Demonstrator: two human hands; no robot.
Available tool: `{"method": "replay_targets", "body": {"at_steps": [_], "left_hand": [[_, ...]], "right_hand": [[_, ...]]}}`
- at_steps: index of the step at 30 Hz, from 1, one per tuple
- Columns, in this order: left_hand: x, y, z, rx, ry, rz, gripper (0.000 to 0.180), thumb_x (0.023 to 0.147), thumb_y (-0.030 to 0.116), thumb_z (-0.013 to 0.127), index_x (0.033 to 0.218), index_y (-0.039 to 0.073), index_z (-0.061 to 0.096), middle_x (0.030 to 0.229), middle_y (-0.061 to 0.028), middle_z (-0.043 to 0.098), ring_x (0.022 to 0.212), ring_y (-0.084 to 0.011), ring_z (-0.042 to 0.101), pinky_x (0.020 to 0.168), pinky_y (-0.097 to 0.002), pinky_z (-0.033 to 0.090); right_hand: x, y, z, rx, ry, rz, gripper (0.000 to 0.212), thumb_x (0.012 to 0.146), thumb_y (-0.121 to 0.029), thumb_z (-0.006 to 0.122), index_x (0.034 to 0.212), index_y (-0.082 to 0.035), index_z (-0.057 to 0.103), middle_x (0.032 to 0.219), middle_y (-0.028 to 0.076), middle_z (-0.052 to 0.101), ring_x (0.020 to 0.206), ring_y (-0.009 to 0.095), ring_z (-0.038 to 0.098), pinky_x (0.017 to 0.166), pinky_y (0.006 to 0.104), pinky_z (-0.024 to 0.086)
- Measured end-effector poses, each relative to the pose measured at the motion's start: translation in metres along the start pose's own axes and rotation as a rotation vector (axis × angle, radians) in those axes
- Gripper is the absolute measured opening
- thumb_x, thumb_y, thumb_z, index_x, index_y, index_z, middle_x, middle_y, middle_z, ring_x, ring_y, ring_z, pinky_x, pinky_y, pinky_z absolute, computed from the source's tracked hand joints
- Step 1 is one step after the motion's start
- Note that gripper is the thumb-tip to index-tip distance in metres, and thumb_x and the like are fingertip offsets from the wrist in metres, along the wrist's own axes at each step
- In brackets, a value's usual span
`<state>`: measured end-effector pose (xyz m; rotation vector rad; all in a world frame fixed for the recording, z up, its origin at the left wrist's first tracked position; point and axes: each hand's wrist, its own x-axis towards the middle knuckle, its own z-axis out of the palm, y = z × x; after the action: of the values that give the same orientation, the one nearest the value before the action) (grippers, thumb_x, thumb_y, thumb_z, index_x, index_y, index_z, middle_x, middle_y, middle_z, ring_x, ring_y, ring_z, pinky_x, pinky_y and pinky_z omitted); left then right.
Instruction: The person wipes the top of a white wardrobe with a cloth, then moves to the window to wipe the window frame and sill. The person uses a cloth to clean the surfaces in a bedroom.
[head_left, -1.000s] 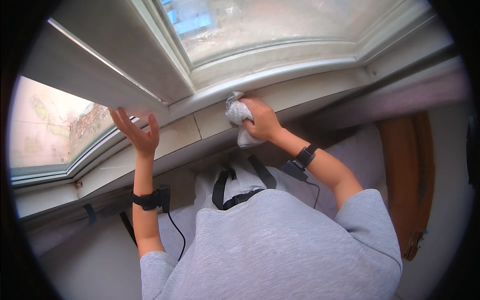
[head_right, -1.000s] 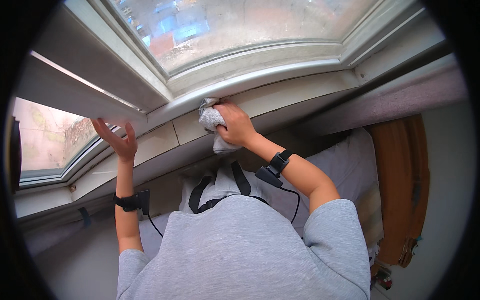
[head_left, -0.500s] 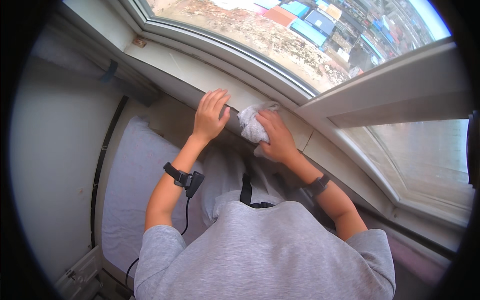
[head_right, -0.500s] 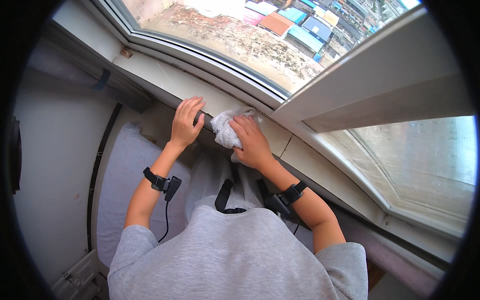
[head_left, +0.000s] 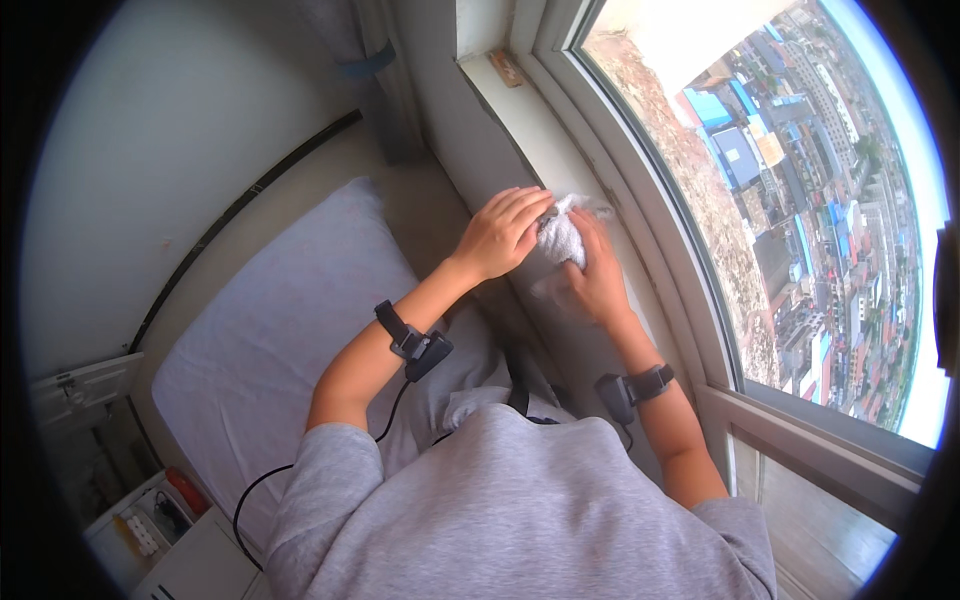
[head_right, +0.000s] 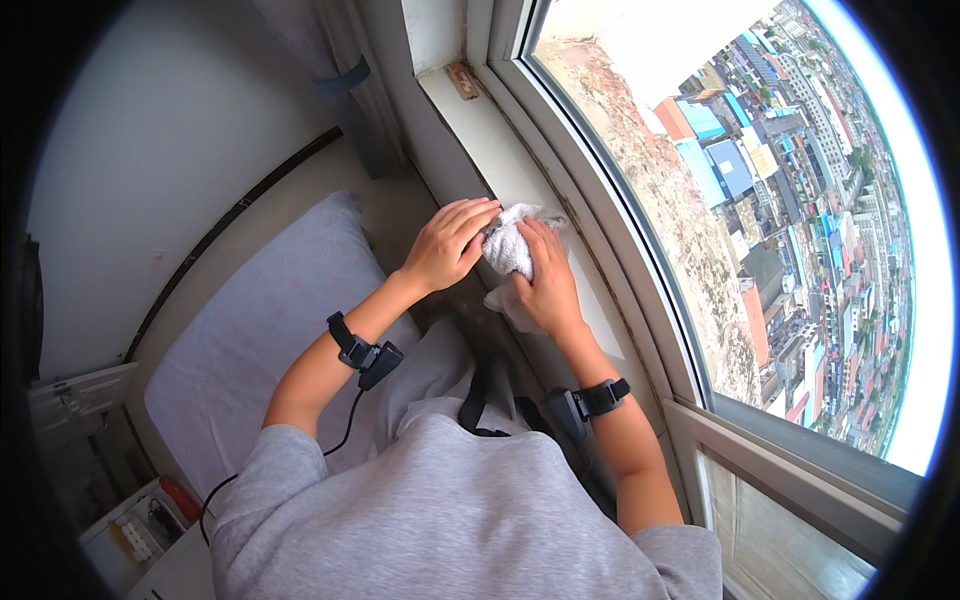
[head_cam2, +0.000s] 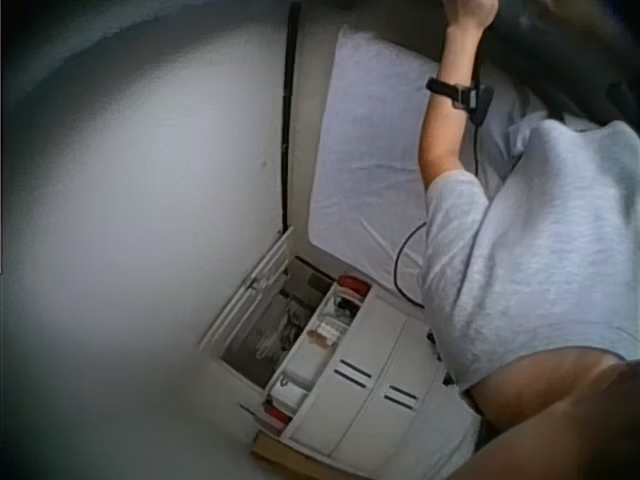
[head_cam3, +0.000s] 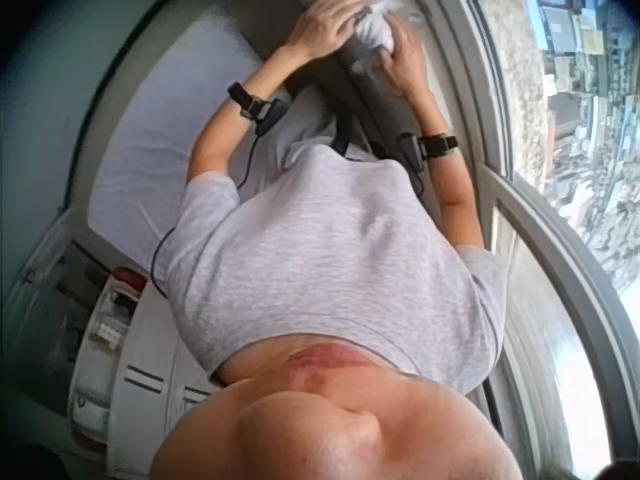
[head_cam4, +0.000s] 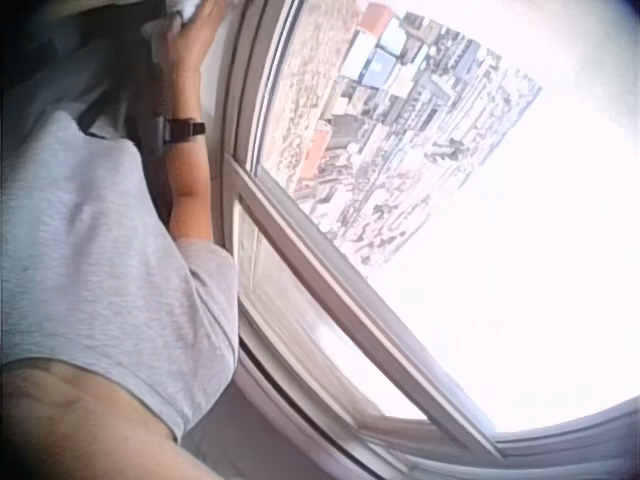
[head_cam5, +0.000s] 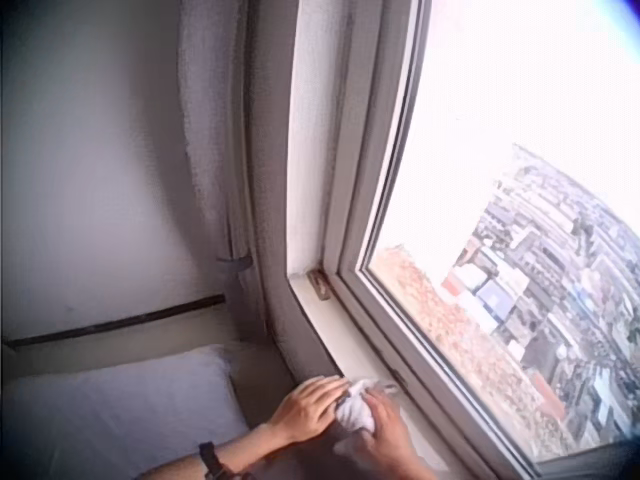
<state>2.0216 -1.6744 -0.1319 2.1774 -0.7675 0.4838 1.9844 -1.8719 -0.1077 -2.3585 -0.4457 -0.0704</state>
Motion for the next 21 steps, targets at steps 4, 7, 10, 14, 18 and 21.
{"method": "replay_targets", "body": {"at_steps": [4,7,10,14,18,21], "left_hand": [[0.022,-0.053,-0.034,0.018,0.047,-0.071,0.041,0.083,0.007,0.057,0.124,0.006,0.056,0.126,-0.0095,0.058,0.117,-0.0279,0.054,0.102,-0.0403,0.041],[0.021,-0.071,-0.045,0.018,0.063,-0.140,0.043,0.084,0.010,0.059,0.127,0.008,0.054,0.125,-0.0093,0.058,0.115,-0.0284,0.055,0.100,-0.0401,0.043],[0.015,-0.094,-0.058,0.018,0.064,-0.159,0.040,0.086,0.015,0.059,0.125,0.010,0.056,0.123,-0.0082,0.059,0.111,-0.0286,0.057,0.098,-0.0396,0.044],[-0.015,-0.103,-0.066,0.024,-0.247,-0.407,0.030,0.091,0.025,0.056,0.117,0.010,0.061,0.118,-0.0078,0.062,0.108,-0.0290,0.058,0.095,-0.0399,0.046],[-0.050,-0.126,-0.096,0.064,-0.219,-0.530,0.028,0.091,0.024,0.056,0.114,0.010,0.062,0.114,-0.0093,0.063,0.105,-0.0307,0.059,0.092,-0.0409,0.046],[-0.070,-0.130,-0.116,0.121,-0.159,-0.602,0.027,0.091,0.024,0.056,0.113,0.010,0.062,0.112,-0.0098,0.063,0.102,-0.0318,0.060,0.090,-0.0411,0.047]], "right_hand": [[0.076,-0.013,0.025,-0.011,0.019,-0.031,0.061,0.070,-0.001,0.060,0.130,-0.003,0.046,0.136,0.019,0.048,0.130,0.037,0.041,0.114,0.0457,0.026],[0.106,-0.012,0.039,0.006,0.006,-0.033,0.061,0.070,0.000,0.059,0.129,-0.003,0.047,0.136,0.018,0.048,0.130,0.037,0.041,0.114,0.0455,0.027],[0.129,-0.006,0.053,-0.004,0.025,-0.094,0.060,0.069,0.003,0.059,0.128,-0.002,0.048,0.132,0.018,0.052,0.128,0.037,0.043,0.113,0.0457,0.028],[0.137,-0.007,0.060,-0.016,0.036,-0.094,0.056,0.070,0.002,0.056,0.126,-0.002,0.051,0.126,0.019,0.056,0.122,0.038,0.050,0.109,0.0436,0.034],[0.160,-0.027,0.083,0.247,-0.205,-0.034,0.053,0.074,-0.006,0.049,0.127,-0.004,0.052,0.120,0.022,0.060,0.114,0.039,0.056,0.100,0.0387,0.042],[0.177,-0.052,0.114,0.387,-0.312,-0.020,0.053,0.075,-0.008,0.048,0.128,-0.006,0.051,0.119,0.023,0.059,0.110,0.039,0.058,0.097,0.0393,0.044]]}}
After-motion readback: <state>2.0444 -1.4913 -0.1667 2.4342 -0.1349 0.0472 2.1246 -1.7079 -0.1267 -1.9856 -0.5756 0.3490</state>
